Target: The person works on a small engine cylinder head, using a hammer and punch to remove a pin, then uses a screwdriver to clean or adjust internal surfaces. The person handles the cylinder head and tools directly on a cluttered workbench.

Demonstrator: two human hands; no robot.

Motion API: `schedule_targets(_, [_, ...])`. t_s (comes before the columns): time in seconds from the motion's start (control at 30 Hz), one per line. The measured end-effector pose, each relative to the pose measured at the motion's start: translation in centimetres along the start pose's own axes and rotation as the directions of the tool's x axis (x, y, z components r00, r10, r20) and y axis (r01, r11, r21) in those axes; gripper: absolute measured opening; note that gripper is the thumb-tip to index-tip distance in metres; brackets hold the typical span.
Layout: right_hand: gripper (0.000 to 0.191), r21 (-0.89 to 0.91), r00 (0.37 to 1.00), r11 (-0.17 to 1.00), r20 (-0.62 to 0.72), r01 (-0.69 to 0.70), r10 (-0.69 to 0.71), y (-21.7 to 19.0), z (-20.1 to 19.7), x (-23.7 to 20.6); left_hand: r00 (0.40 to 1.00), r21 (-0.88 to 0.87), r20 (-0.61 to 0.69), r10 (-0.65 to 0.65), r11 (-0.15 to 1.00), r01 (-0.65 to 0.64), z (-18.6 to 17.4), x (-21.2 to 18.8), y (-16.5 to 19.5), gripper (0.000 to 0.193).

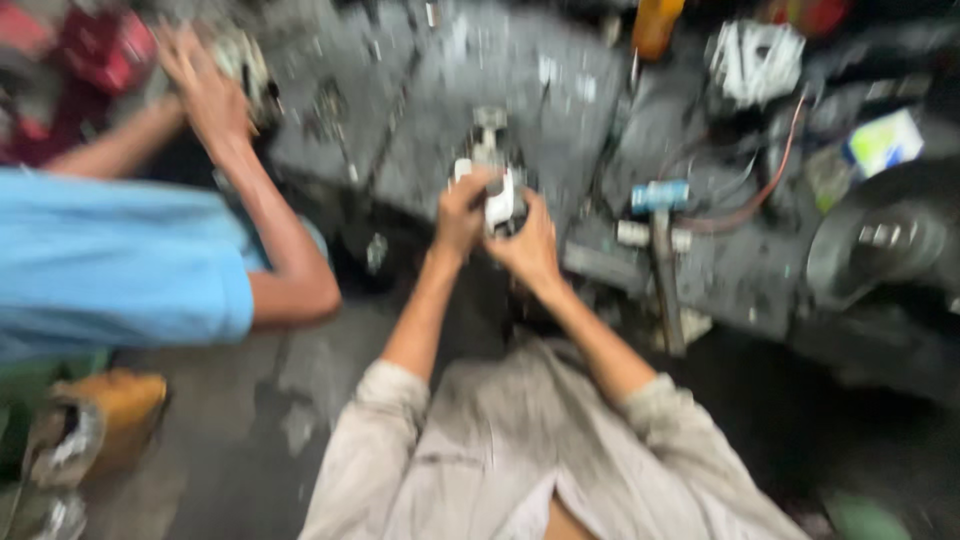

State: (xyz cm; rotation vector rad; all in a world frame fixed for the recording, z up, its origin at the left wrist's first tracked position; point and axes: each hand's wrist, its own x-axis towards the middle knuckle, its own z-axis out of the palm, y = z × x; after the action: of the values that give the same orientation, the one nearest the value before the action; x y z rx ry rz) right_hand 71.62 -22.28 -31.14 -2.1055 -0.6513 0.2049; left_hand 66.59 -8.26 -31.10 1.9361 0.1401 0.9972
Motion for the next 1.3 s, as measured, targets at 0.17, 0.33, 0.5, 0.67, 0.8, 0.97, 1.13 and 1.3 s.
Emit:
schedule_targets(0.17, [0.097,-0.057,1.000,0.998,-0.006,-0.006,0.006,-1.7,-0.7,0.3,0.980,-0.182,0.037,-0.197,0.963,0.200,-0.3,1.3,0.5,0.036])
schedule_targets(0.33, [0.101,-0.093,1.000,0.995,0.006,-0.022,0.023,-1.7,-0.7,0.1,0.998,-0.053,0.057,-0.029,0.998,0.032,-0.4,1.7,0.3,0.032])
schedule_targets(0.5, [0.101,-0.097,0.998,0.994,0.025,-0.052,0.055,-1.6,-0.6,0.2,0.993,-0.030,0.107,-0.044,0.998,0.047,-0.3,2.1,0.5,0.033])
schedule_targets(0.67, [0.100,-0.081,0.999,0.996,0.025,-0.025,0.027,-0.6,-0.3,0.1,0.996,-0.050,0.068,-0.056,0.997,0.060,-0.3,0.9,-0.2,0.031])
schedule_targets(0.8, [0.106,-0.081,0.999,0.997,0.047,-0.018,0.022,0.5,0.0,0.0,0.994,-0.207,-0.038,-0.101,0.974,0.091,0.2,0.0,-1.0,0.028])
schedule_targets(0.97, [0.103,-0.085,0.999,0.996,0.050,0.021,-0.017,1.2,0.1,0.2,0.987,-0.237,-0.107,-0.118,0.967,0.090,0.4,0.0,-1.1,0.021])
schedule_targets(1.13, [0.104,-0.095,0.999,0.995,0.044,0.029,-0.025,1.5,0.2,0.1,0.990,-0.190,-0.137,-0.037,0.982,0.011,0.3,-0.2,-1.1,0.017])
schedule_targets(1.3, [0.104,-0.116,0.999,0.993,0.034,0.026,-0.022,1.8,0.4,0.0,0.997,-0.163,-0.054,-0.055,0.986,0.046,0.2,-0.2,-1.2,0.017])
